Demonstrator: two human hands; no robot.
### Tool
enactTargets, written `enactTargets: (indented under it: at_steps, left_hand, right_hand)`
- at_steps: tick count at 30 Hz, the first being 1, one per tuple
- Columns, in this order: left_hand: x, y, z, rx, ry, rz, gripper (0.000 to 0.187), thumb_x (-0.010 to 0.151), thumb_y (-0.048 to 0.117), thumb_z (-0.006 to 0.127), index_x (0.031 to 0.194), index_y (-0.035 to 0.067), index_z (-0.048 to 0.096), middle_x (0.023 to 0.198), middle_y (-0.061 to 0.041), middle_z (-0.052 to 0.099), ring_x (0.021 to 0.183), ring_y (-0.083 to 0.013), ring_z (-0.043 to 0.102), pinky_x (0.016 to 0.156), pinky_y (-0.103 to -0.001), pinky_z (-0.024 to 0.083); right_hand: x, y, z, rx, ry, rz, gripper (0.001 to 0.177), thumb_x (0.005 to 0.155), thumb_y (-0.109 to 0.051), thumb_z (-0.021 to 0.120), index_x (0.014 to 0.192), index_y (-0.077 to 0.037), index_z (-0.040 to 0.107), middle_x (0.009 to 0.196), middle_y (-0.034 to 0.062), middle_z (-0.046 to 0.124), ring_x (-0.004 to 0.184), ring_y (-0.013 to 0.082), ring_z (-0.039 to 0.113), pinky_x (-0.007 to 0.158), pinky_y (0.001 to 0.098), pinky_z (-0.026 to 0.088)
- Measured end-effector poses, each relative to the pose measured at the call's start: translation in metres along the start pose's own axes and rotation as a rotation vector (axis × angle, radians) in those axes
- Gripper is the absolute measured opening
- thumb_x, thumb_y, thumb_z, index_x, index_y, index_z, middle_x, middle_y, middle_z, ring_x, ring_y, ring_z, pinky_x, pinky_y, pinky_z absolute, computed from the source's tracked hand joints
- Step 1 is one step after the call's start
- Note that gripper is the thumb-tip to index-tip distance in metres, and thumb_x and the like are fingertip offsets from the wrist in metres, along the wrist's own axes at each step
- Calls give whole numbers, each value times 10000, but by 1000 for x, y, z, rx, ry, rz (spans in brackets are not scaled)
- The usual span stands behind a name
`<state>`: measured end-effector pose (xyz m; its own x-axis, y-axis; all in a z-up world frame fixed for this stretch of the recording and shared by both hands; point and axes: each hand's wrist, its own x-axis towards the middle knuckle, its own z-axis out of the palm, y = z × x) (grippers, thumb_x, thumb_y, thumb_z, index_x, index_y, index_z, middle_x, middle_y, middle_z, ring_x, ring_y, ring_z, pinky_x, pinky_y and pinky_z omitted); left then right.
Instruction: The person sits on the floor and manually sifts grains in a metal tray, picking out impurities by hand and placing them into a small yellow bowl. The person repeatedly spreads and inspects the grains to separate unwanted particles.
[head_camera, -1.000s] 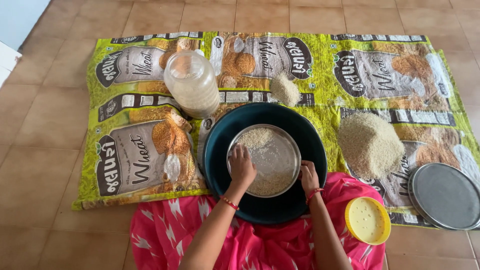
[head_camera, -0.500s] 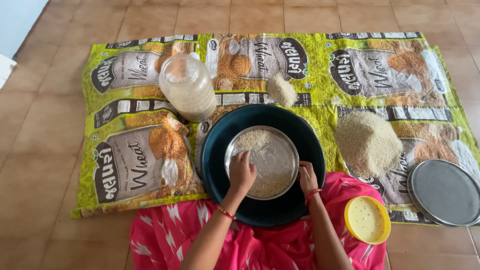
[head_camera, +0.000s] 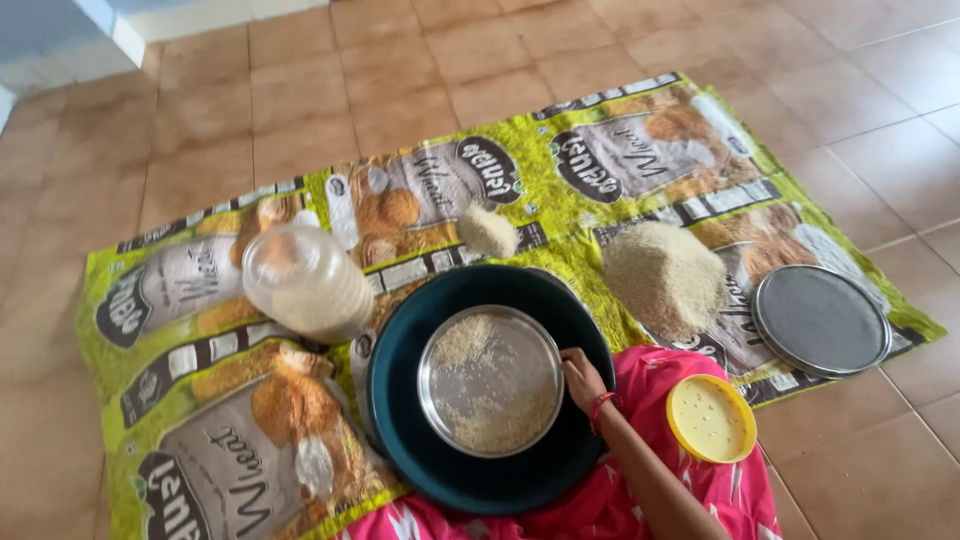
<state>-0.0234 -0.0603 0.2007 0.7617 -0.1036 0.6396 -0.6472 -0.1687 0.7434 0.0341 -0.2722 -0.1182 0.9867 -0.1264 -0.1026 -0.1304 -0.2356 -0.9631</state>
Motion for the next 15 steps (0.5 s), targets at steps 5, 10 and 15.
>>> enactTargets:
  at_steps: [5, 10, 15]
  left_hand:
    - [8, 23, -15, 19, -3, 15, 162, 948, 132, 640, 1087, 65, 691, 1114, -104, 724, 1062, -254, 686, 989, -380, 529]
    - [5, 45, -37, 30, 3, 5, 164, 941, 152, 658, 1078, 72, 695, 1113, -100, 726, 1064, -252, 685, 994, -383, 522]
    - [2, 57, -57, 26, -9, 14, 167, 933, 172, 676, 1070, 79, 699, 1112, -96, 728, 1066, -249, 684, 999, -386, 516]
  right_hand:
    - [-1, -18, 1, -35, 3, 65, 292, 989, -230, 532, 1168, -31, 649, 907, 122, 680, 806, 209, 619, 748, 329, 520]
    - [-5, -32, -1, -193, 30, -65, 310, 960, -258, 544, 1162, -45, 644, 1009, 118, 728, 910, 237, 697, 823, 348, 545]
    - [-4, -49, -1, -297, 21, -2, 344, 952, -284, 538, 1195, -62, 641, 1026, 135, 728, 916, 264, 697, 838, 367, 542]
